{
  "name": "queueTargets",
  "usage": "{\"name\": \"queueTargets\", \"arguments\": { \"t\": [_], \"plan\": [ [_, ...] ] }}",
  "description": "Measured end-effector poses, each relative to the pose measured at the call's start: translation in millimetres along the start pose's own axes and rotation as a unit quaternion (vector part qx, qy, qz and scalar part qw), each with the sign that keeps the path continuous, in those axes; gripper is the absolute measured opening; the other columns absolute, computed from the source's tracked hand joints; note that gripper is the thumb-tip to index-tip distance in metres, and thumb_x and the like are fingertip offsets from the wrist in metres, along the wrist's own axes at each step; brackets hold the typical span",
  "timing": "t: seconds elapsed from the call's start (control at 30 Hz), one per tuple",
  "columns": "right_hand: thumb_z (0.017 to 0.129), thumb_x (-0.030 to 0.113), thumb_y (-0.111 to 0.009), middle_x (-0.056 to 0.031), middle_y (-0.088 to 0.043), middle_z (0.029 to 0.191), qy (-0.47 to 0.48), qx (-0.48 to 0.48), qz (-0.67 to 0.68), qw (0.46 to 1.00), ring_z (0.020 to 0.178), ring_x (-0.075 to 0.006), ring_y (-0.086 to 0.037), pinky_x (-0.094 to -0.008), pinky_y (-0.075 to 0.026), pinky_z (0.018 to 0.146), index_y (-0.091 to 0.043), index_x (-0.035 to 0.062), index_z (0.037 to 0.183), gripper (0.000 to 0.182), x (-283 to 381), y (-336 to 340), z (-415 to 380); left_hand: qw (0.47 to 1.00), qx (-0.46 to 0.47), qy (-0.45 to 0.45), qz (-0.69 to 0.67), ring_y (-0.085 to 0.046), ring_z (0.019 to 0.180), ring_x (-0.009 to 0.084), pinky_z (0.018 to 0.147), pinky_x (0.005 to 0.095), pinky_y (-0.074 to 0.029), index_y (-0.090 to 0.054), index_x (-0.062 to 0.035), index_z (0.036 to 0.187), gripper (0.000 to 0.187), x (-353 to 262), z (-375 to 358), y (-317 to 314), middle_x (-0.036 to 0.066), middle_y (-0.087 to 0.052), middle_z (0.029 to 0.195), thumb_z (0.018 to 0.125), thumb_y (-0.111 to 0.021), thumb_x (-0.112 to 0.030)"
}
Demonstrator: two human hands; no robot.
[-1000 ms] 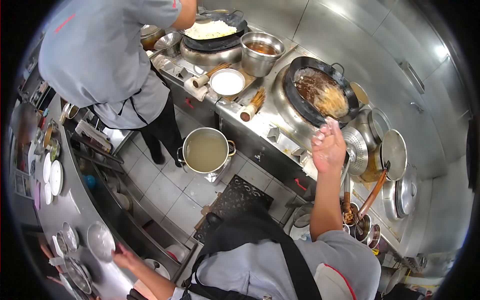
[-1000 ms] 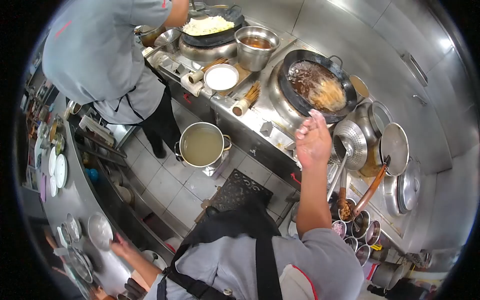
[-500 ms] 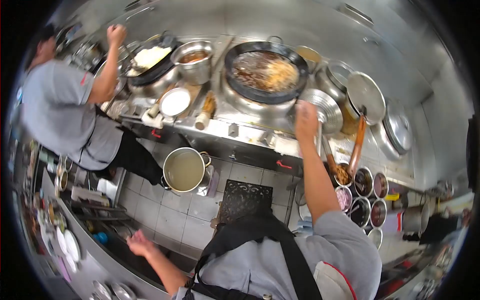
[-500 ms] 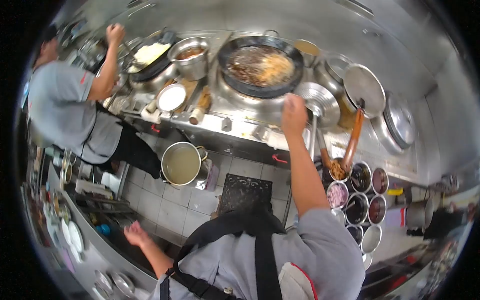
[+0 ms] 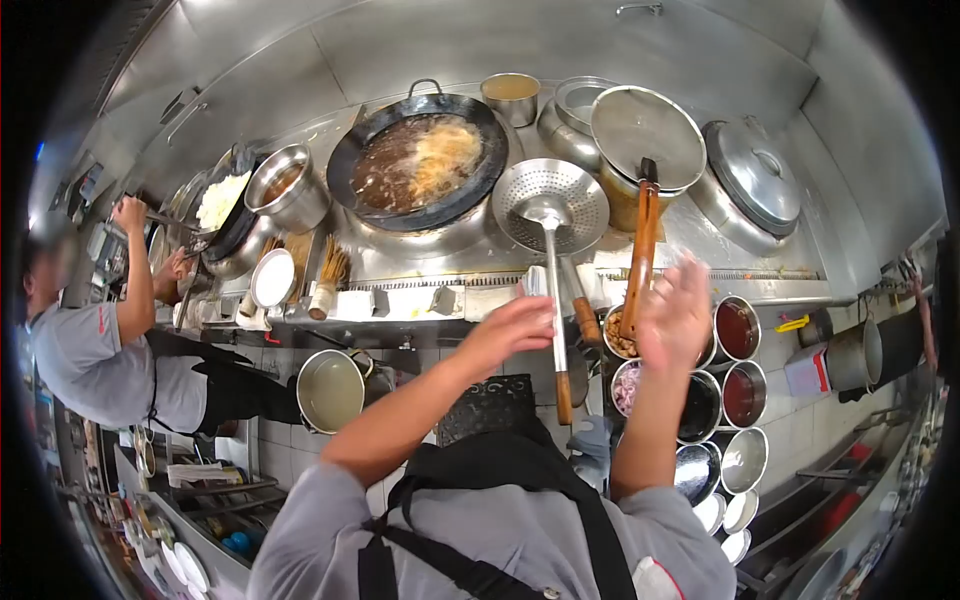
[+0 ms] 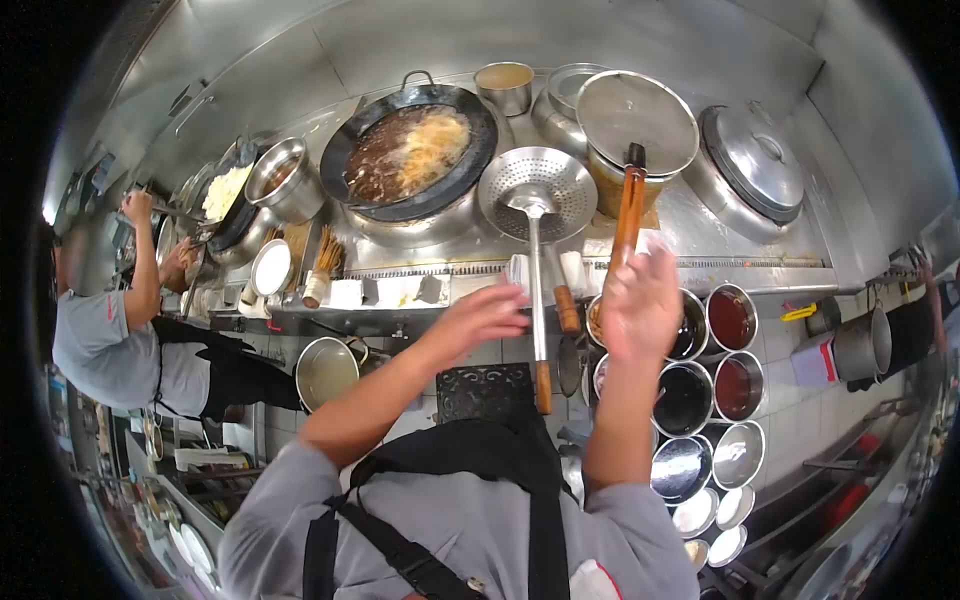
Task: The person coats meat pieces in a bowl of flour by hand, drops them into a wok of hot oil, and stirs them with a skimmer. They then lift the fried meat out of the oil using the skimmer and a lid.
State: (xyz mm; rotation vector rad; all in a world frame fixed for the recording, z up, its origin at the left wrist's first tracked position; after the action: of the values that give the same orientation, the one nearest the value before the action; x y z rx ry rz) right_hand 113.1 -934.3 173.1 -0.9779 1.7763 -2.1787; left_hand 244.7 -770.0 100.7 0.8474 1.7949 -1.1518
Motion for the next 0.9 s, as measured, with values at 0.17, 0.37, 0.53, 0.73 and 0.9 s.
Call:
{"name": "queueTargets", "arguments": {
  "t": [0.17, 0.37, 0.53, 0.73, 0.9],
  "plan": [
    [0.101, 0.027, -0.039, -0.0049, -0.049, 0.080, 0.109, 0.093, 0.027, 0.989, 0.063, -0.0108, -0.046, -0.0225, -0.040, 0.048, -0.047, 0.0001, 0.117, 0.033, 106, -8, -86, 0.987, 0.070, 0.129, -0.061, -0.058, 0.095, 0.0197, 0.080, 0.0379, -0.050, -0.047, -0.0051, 0.115, 0.038, 42, 122, -92, 0.008, -0.055, 0.109, 0.088, -0.062, -0.027],
    [0.102, 0.028, -0.033, -0.0065, -0.044, 0.079, 0.210, 0.064, -0.028, 0.975, 0.062, -0.0115, -0.041, -0.0243, -0.038, 0.048, -0.045, -0.0042, 0.118, 0.038, 160, 11, -174, 0.963, 0.052, 0.183, -0.190, -0.060, 0.065, 0.0217, 0.061, 0.0412, -0.052, -0.053, -0.0040, 0.093, 0.021, 69, 162, -134, 0.008, -0.058, 0.077, 0.088, -0.059, -0.024],
    [0.103, 0.026, -0.030, -0.0067, -0.043, 0.081, 0.235, 0.032, -0.094, 0.967, 0.064, -0.0124, -0.044, -0.0253, -0.039, 0.051, -0.043, -0.0042, 0.117, 0.036, 164, 24, -195, 0.985, 0.040, 0.044, -0.163, -0.057, 0.058, 0.0177, 0.053, 0.0330, -0.052, -0.049, -0.0006, 0.097, 0.022, -20, 173, -102, 0.009, -0.058, 0.076, 0.087, -0.060, -0.017],
    [0.102, 0.023, -0.034, -0.0070, -0.046, 0.085, 0.256, -0.002, -0.168, 0.952, 0.066, -0.0121, -0.045, -0.0245, -0.041, 0.052, -0.043, -0.0042, 0.118, 0.033, 131, 5, -174, 0.997, 0.028, 0.004, -0.077, -0.054, 0.056, 0.0135, 0.046, 0.0290, -0.048, -0.042, -0.0063, 0.113, 0.032, -85, 77, -10, 0.008, -0.057, 0.078, 0.086, -0.058, -0.010],
    [0.099, 0.023, -0.042, -0.0042, -0.051, 0.086, 0.179, 0.014, -0.202, 0.963, 0.067, -0.0110, -0.048, -0.0225, -0.041, 0.050, -0.045, -0.0013, 0.120, 0.032, 74, -16, -133, 0.997, -0.071, -0.013, -0.008, -0.053, 0.056, 0.0130, 0.044, 0.0278, -0.046, -0.040, -0.0085, 0.119, 0.036, -105, -23, 111, 0.008, -0.056, 0.082, 0.087, -0.057, -0.008]
  ]
}}
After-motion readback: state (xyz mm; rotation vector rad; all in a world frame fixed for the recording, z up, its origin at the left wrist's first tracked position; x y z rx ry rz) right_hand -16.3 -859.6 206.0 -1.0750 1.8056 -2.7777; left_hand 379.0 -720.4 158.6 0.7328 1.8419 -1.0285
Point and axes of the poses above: each hand's wrist, its own z-axis towards the middle knuckle, its own y-axis out of the back of the hand, x = y × z, the point moved 9 cm from there along z, towards the middle knuckle
